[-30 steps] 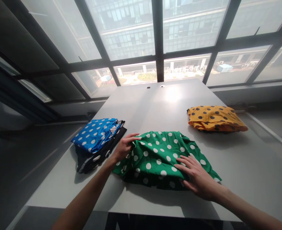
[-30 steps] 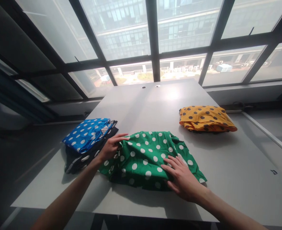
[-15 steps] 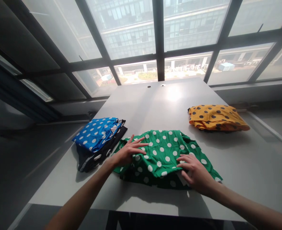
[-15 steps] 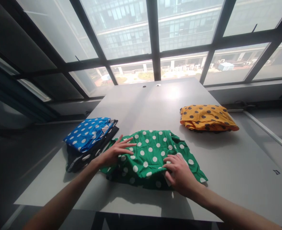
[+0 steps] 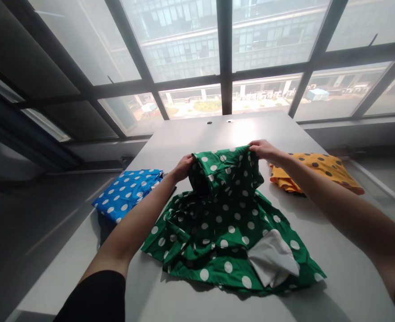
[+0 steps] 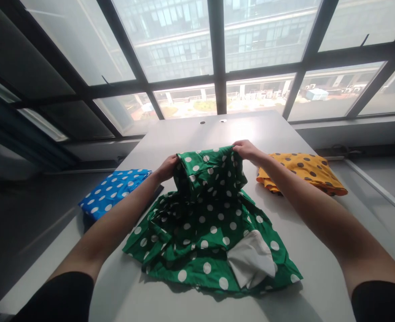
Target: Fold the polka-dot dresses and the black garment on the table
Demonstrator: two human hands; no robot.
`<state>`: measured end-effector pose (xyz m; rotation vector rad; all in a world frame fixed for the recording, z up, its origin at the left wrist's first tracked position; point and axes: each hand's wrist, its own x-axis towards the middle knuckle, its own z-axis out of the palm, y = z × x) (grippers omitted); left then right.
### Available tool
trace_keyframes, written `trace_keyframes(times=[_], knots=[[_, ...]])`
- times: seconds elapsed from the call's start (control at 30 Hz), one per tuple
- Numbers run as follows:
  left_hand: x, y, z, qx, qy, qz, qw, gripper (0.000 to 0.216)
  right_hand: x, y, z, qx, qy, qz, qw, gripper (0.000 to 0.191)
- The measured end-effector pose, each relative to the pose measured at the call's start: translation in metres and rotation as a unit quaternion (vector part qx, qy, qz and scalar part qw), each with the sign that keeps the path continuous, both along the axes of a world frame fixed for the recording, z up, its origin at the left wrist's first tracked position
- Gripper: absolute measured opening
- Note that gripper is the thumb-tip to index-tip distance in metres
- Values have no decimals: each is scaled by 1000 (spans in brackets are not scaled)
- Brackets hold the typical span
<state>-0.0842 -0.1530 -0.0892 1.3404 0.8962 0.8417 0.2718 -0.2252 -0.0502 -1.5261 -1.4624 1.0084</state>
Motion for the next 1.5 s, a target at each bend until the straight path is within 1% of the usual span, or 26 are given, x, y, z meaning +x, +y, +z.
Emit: trace_keyframes(times=[0.07, 0.17, 0.23, 0.33, 0.37, 0.4, 0.47, 0.5, 0.53, 0.57, 0.63, 0.7, 0.77, 0.83, 0.9, 0.93, 1.0, 1.07, 1.13, 1.17, 1.23, 1.27, 1.3, 1.37, 1.43, 1.5], knots=[[7, 28, -11, -4, 49, 40, 998, 56, 2, 38, -11, -4, -3, -25, 1000, 24], [17, 66, -32, 14, 147, 92, 985, 54, 2, 85, -31, -25, -61, -46, 997, 28], [22, 86, -46, 30, 189, 112, 975, 47, 1, 107, -47, -43, -102, -46, 993, 27], [25, 107, -60, 75, 224, 134, 962, 23, -1, 127, -71, -52, -183, -31, 981, 22], [25, 111, -61, 96, 232, 141, 958, 14, -1, 130, -78, -49, -216, -27, 975, 21], [26, 113, -62, 113, 236, 149, 954, 10, -1, 133, -84, -43, -248, -26, 967, 19], [27, 108, -60, 170, 246, 149, 942, 19, -1, 133, -91, -24, -290, -35, 956, 16], [28, 101, -59, 213, 258, 130, 934, 23, -2, 130, -93, -5, -307, -42, 951, 19], [30, 90, -59, 263, 273, 95, 921, 27, -5, 125, -94, 15, -323, -51, 945, 22], [32, 76, -59, 316, 290, 47, 902, 29, -10, 117, -94, 35, -335, -58, 940, 26], [36, 46, -64, 401, 326, -62, 854, 34, -23, 97, -96, 75, -348, -62, 932, 31], [37, 23, -74, 430, 366, -137, 814, 41, -38, 74, -103, 125, -366, -21, 922, 34], [36, 17, -86, 414, 417, -172, 790, 51, -49, 56, -114, 157, -399, 45, 902, 41], [36, 28, -94, 376, 454, -183, 786, 56, -54, 46, -124, 129, -432, 91, 888, 52], [38, 43, -96, 349, 457, -177, 799, 58, -55, 41, -126, 80, -443, 88, 889, 57], [38, 47, -93, 347, 446, -169, 808, 58, -55, 36, -124, 76, -437, 73, 893, 57], [37, 42, -79, 365, 406, -165, 822, 58, -57, 16, -111, 128, -410, 39, 902, 53], [29, 15, -57, 398, 361, -195, 821, 55, -61, -24, -95, 204, -365, 33, 908, 44], [11, -28, -32, 426, 331, -251, 804, 52, -62, -81, -82, 249, -323, 81, 909, 35], [-1, -53, -20, 435, 328, -270, 794, 50, -60, -112, -79, 251, -315, 118, 907, 35], [-29, -100, -3, 431, 339, -314, 775, 49, -52, -172, -80, 247, -323, 168, 898, 39], [-44, -120, 2, 420, 353, -334, 766, 52, -46, -197, -84, 239, -332, 183, 894, 42], [-60, -136, 3, 405, 371, -347, 760, 57, -40, -219, -90, 228, -342, 199, 890, 45], [-92, -159, -2, 379, 409, -351, 752, 67, -29, -250, -103, 214, -357, 226, 880, 51], [-123, -167, -16, 375, 434, -319, 755, 68, -20, -266, -114, 208, -366, 250, 872, 56], [-154, -166, -34, 391, 436, -251, 771, 53, -16, -273, -121, 205, -372, 257, 868, 59]])
